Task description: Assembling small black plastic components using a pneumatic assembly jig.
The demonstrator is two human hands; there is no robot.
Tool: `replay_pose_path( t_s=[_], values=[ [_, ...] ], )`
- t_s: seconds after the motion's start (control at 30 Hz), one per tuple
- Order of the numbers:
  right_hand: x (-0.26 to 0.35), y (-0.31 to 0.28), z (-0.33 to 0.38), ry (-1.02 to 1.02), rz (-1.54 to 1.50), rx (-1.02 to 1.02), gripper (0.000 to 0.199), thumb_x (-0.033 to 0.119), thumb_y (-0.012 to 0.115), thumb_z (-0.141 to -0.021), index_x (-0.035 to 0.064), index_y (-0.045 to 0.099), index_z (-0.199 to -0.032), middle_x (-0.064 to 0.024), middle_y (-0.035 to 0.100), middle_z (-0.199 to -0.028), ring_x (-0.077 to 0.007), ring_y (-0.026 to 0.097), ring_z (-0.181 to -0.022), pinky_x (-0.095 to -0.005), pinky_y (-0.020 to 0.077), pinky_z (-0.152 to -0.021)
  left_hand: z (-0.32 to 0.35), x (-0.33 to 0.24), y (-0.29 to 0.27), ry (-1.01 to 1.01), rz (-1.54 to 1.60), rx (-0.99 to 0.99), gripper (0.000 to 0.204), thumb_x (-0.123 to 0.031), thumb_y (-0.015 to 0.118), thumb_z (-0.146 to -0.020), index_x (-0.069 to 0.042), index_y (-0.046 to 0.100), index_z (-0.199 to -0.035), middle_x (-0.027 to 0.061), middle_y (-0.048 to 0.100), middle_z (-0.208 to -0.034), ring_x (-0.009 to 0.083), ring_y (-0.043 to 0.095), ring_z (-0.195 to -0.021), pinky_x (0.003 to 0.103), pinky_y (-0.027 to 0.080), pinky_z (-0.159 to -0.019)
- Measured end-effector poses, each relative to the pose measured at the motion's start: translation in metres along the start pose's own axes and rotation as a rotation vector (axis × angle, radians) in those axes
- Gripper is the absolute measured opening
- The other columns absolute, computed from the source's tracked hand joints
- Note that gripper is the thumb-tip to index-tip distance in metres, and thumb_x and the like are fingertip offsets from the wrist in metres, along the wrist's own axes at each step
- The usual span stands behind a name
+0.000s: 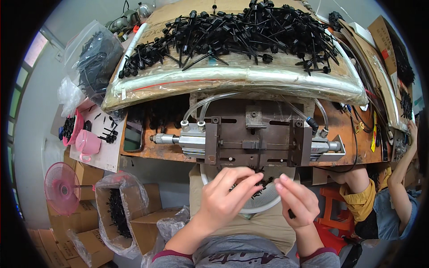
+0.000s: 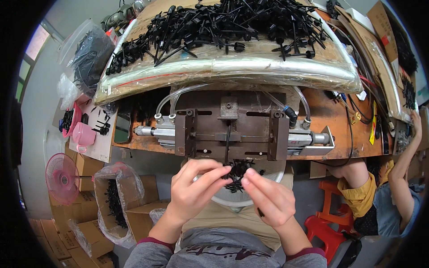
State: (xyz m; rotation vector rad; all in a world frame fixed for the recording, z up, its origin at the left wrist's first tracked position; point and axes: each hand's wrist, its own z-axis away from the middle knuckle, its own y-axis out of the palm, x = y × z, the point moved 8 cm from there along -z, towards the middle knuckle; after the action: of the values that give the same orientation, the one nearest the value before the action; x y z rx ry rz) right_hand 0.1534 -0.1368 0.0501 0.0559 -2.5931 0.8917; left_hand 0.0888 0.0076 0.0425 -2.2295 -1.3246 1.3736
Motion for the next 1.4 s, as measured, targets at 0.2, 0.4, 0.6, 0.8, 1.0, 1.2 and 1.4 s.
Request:
replay_pose_path(
  t_s=[0.2,0.4,0.6,0.8,1.0,1.2,1.4],
  values=[
    [-0.011,-0.002,0.005,0.114,-0.054,-0.104,0.034,-0.015,0.068,-0.069,-0.0012,0.071,-0.100,-0.0183,0.071,-0.100,-0.0248,0.071,-0.076,-0.0285,0.0557,-0.062,-0.002,0.005,0.022,0.157,-0.349,0.107,0.022,-0.011,0.073,-0.075,-0.001,0.069,-0.094,0.0123,0.064,-0.125,0.0185,0.065,-0.079,0.030,0.052,-0.070],
    [-0.013,-0.007,0.008,0.141,-0.166,-0.090,0.033,0.004,0.072,-0.080,-0.0067,0.065,-0.111,-0.0226,0.067,-0.107,-0.0302,0.071,-0.087,-0.0338,0.0582,-0.073,-0.009,0.003,0.031,0.084,-0.462,0.158,0.023,-0.010,0.077,-0.070,-0.003,0.071,-0.091,0.0103,0.066,-0.124,0.0168,0.066,-0.068,0.028,0.052,-0.066],
    [-0.013,-0.013,0.008,0.174,-0.497,-0.126,0.068,0.037,0.072,-0.086,-0.0119,0.052,-0.128,-0.0334,0.055,-0.123,-0.0409,0.066,-0.105,-0.0437,0.0540,-0.093,-0.011,0.005,0.029,0.056,-0.420,0.176,0.023,-0.010,0.078,-0.070,-0.003,0.071,-0.090,0.0110,0.067,-0.122,0.0172,0.065,-0.062,0.027,0.052,-0.059],
    [-0.016,-0.005,0.010,0.164,-0.319,-0.107,0.049,0.014,0.082,-0.076,-0.0069,0.058,-0.113,-0.0294,0.061,-0.116,-0.0389,0.067,-0.104,-0.0418,0.0571,-0.087,-0.012,0.005,0.028,0.056,-0.398,0.171,0.022,-0.009,0.078,-0.070,-0.003,0.071,-0.090,0.0107,0.067,-0.122,0.0174,0.064,-0.059,0.027,0.051,-0.057],
    [0.000,0.005,-0.001,0.094,-0.116,0.076,0.030,0.002,0.083,-0.065,-0.0009,0.070,-0.092,-0.0210,0.064,-0.116,-0.0308,0.069,-0.094,-0.0345,0.0584,-0.076,-0.009,0.008,0.025,0.048,-0.357,0.155,0.021,-0.009,0.077,-0.071,-0.004,0.071,-0.090,0.0096,0.067,-0.122,0.0172,0.062,-0.058,0.027,0.051,-0.057],
    [-0.005,0.017,-0.010,0.096,-0.080,0.121,0.029,0.000,0.078,-0.068,-0.0011,0.070,-0.096,-0.0219,0.064,-0.118,-0.0292,0.069,-0.093,-0.0353,0.0571,-0.078,0.009,-0.006,0.015,0.024,-0.216,0.397,0.023,-0.014,0.077,-0.074,-0.006,0.070,-0.094,0.0073,0.068,-0.119,0.0183,0.064,-0.062,0.029,0.052,-0.059],
    [-0.007,0.059,-0.015,0.036,0.111,0.288,0.025,0.007,0.068,-0.072,-0.0012,0.067,-0.095,-0.0204,0.064,-0.121,-0.0229,0.068,-0.080,-0.0306,0.0544,-0.070,0.029,-0.003,0.018,0.000,-0.037,0.492,0.030,-0.025,0.077,-0.077,-0.007,0.070,-0.099,0.0047,0.070,-0.108,0.0197,0.066,-0.067,0.031,0.053,-0.060]
  ],
)
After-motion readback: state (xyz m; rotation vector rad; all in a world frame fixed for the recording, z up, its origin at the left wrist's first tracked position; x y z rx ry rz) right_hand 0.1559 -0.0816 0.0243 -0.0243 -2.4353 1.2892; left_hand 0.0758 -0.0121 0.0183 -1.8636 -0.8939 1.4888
